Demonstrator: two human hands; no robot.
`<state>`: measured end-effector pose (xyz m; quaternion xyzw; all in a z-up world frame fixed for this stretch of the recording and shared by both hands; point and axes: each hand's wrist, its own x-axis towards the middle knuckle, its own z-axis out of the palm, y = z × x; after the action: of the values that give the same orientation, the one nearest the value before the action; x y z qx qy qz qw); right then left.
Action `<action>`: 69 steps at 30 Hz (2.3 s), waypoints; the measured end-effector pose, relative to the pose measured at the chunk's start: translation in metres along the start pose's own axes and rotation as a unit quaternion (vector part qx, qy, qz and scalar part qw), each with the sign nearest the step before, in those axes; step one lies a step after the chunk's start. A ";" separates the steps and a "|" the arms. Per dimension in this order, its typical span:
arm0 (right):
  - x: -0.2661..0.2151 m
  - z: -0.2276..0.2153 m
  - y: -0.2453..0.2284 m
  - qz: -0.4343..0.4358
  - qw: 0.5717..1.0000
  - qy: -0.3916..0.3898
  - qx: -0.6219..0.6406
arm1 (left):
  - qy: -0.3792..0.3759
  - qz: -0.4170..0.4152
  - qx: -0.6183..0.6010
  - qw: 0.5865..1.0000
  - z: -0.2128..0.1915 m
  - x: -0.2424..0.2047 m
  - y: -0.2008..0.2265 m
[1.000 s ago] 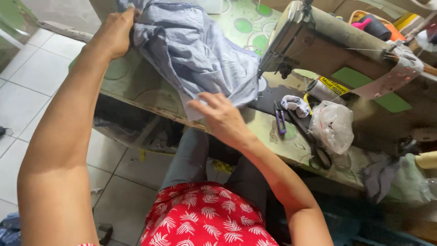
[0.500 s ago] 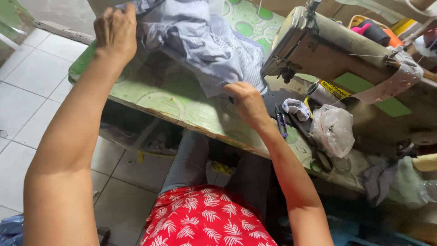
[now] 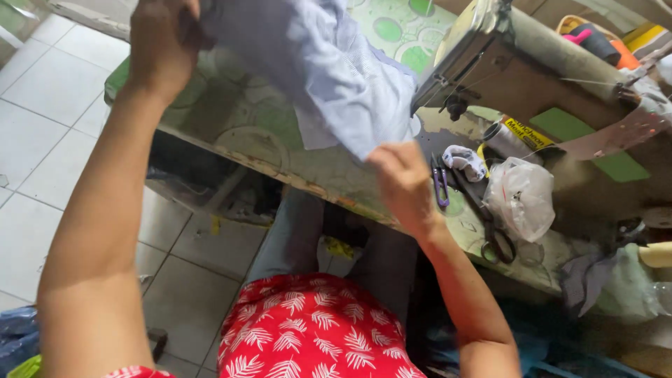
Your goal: Cutting a striped fabric garment with scissors on a sewing table
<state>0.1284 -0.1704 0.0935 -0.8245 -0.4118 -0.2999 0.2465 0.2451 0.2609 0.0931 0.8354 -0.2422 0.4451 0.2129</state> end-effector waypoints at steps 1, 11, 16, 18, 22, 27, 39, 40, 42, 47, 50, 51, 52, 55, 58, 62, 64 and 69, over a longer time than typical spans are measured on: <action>-0.010 0.007 -0.002 -0.055 0.997 -0.058 0.023 | -0.061 -0.018 0.022 0.998 -0.011 -0.018 0.002; 0.021 0.006 -0.016 0.016 0.962 -0.234 0.137 | -0.284 -0.193 0.137 0.929 -0.053 -0.106 0.032; 0.059 0.038 -0.007 -0.081 0.984 -0.120 0.107 | -0.124 -0.094 0.236 0.959 -0.043 -0.073 0.103; 0.071 0.069 -0.005 -0.102 0.986 -0.120 0.046 | -0.146 -0.091 0.173 0.970 -0.019 -0.085 0.108; 0.089 0.114 0.009 -0.086 0.981 -0.165 -0.060 | -0.200 -0.131 0.084 0.967 0.006 -0.085 0.112; 0.078 0.150 0.065 0.082 0.940 -0.223 -0.244 | -0.072 -0.231 0.017 0.970 0.021 -0.101 0.078; 0.049 0.114 0.071 0.062 0.941 -0.253 -0.215 | 0.137 -0.584 -0.375 0.707 -0.005 -0.173 0.149; 0.049 0.110 0.064 0.045 0.943 -0.236 -0.229 | 0.144 -0.612 -0.397 0.669 -0.005 -0.176 0.151; 0.060 0.102 0.027 -0.008 0.969 -0.176 -0.174 | 0.147 -0.610 -0.398 0.669 0.003 -0.193 0.146; 0.029 0.098 -0.009 -0.024 0.955 -0.295 0.007 | 0.146 -0.606 -0.374 0.687 -0.003 -0.205 0.157; 0.021 0.084 -0.006 0.001 0.933 -0.361 0.013 | 0.155 -0.589 -0.382 0.695 0.010 -0.254 0.147; 0.019 0.079 -0.007 0.004 0.933 -0.361 0.013 | 0.155 -0.592 -0.387 0.690 0.014 -0.262 0.146; 0.018 0.074 -0.007 0.008 0.933 -0.361 0.013 | 0.155 -0.594 -0.392 0.685 0.018 -0.269 0.144; 0.001 0.066 -0.011 0.014 0.949 -0.315 0.018 | 0.207 -0.621 -0.416 0.632 0.036 -0.297 0.136; -0.014 0.060 -0.022 0.008 0.974 -0.223 0.040 | 0.204 -0.625 -0.522 0.543 0.014 -0.226 0.166; -0.016 0.052 -0.037 -0.034 0.991 -0.121 0.052 | 0.235 -0.630 -0.574 0.468 0.023 -0.209 0.183; -0.019 0.051 -0.042 -0.034 0.997 -0.075 0.004 | 0.236 -0.643 -0.598 0.417 0.033 -0.203 0.194; -0.025 0.064 -0.042 -0.019 0.997 -0.069 -0.007 | 0.223 -0.640 -0.622 0.392 0.067 -0.204 0.212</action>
<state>0.1008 -0.1192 0.0378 -0.8369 -0.4412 -0.2496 0.2062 0.0630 0.0987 -0.0848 0.2507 0.2099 0.0737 0.9422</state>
